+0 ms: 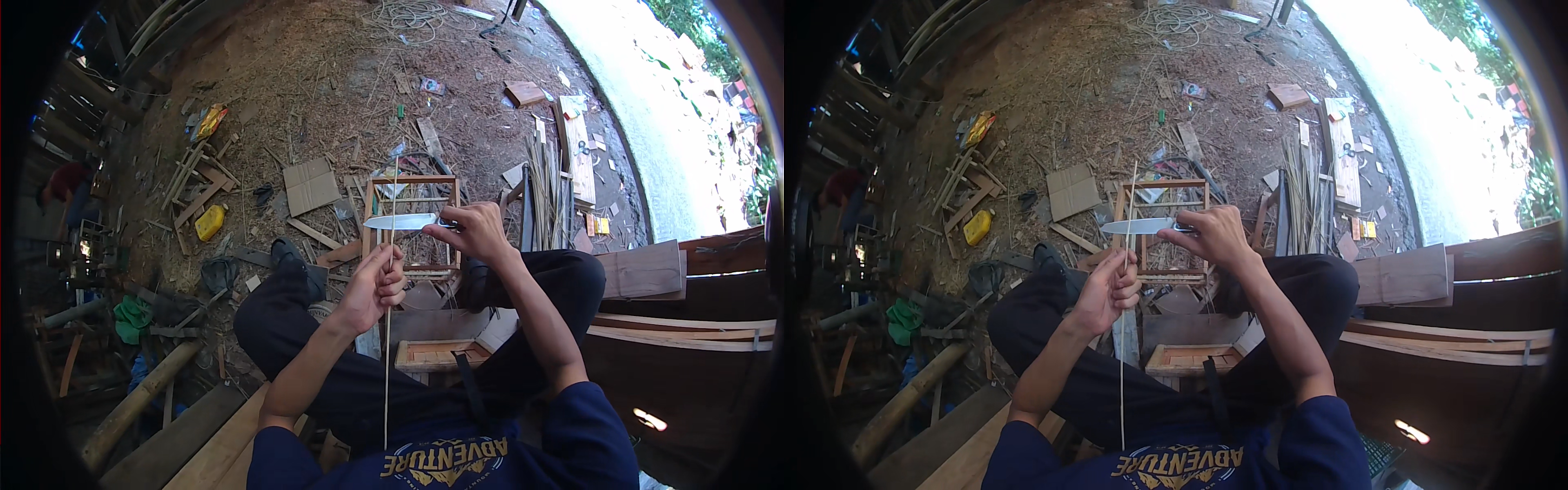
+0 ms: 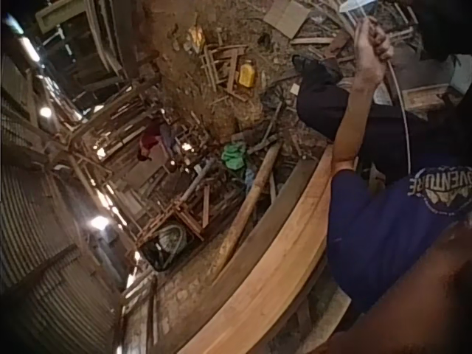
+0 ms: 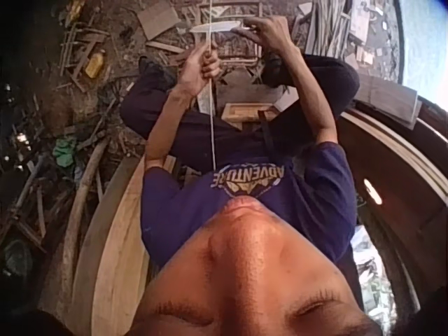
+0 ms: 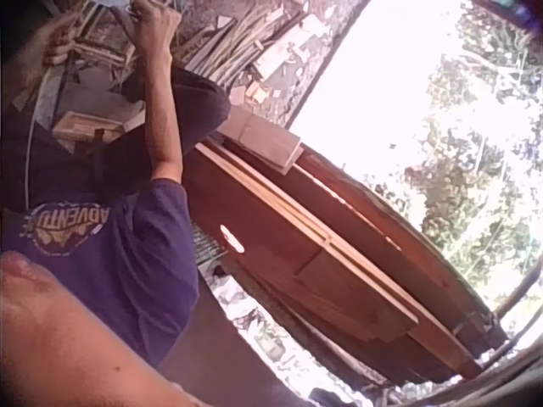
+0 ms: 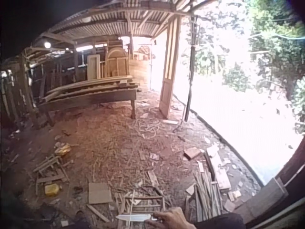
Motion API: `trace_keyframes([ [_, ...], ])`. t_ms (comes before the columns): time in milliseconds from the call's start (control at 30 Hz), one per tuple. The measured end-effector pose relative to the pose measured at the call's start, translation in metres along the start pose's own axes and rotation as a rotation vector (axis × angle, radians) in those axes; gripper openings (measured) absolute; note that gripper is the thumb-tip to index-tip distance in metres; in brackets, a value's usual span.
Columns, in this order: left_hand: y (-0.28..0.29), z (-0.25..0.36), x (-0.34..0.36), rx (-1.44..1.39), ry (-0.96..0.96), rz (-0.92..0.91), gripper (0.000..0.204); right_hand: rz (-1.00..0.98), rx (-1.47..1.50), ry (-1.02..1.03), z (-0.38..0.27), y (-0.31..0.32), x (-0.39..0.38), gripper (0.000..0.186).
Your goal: The person uses a knife to shave a thin strip of wood and then inserts it into a small wooden lattice structure.
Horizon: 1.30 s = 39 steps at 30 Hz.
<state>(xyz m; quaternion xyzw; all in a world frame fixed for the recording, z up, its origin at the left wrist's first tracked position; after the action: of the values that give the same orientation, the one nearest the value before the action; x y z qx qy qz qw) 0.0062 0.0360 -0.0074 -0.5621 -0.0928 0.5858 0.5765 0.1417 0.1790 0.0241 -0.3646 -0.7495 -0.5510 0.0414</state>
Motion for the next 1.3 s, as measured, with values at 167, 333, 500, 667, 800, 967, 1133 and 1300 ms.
trace_keyframes([
  [167,0.002,0.012,0.002,0.056,-0.066,0.103,0.019,-0.051,0.013,0.019,-0.014,-0.005,0.005,0.047],
  [333,0.009,0.014,0.007,0.023,-0.109,0.026,0.016,-0.077,0.039,-0.028,-0.016,-0.007,0.006,0.049],
  [500,0.005,0.003,0.012,0.081,-0.06,0.026,0.014,-0.109,0.082,0.002,-0.028,-0.009,0.003,0.042],
  [667,-0.007,-0.011,0.011,0.06,0.014,0.003,0.014,-0.01,0.084,0.095,-0.027,-0.01,0.003,0.049],
  [800,-0.006,-0.009,0.008,0.073,-0.013,0.012,0.015,-0.017,0.045,0.148,-0.027,-0.003,0.006,0.041],
  [967,-0.008,-0.008,0.0,0.074,0.008,-0.008,0.015,0.063,-0.129,-0.125,0.03,0.026,0.004,0.039],
  [1133,-0.014,-0.017,-0.012,0.069,0.042,-0.108,0.015,0.091,-0.243,-0.414,0.066,0.051,-0.007,0.042],
  [1300,-0.003,-0.005,-0.009,0.076,-0.021,-0.043,0.014,0.074,-0.173,-0.432,0.039,0.035,-0.001,0.042],
])
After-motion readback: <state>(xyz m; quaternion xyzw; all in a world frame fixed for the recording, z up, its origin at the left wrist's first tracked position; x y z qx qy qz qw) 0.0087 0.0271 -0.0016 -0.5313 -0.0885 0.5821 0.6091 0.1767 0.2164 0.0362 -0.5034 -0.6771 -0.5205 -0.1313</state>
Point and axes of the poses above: each hand's wrist, its own x-axis towards the middle knuckle, its own y-axis out of the back of the hand, z = x × y, the point moved 7 cm from there along x, towards the middle knuckle, and after that the axes turned 8 degrees about y, right-handed, at the moved point
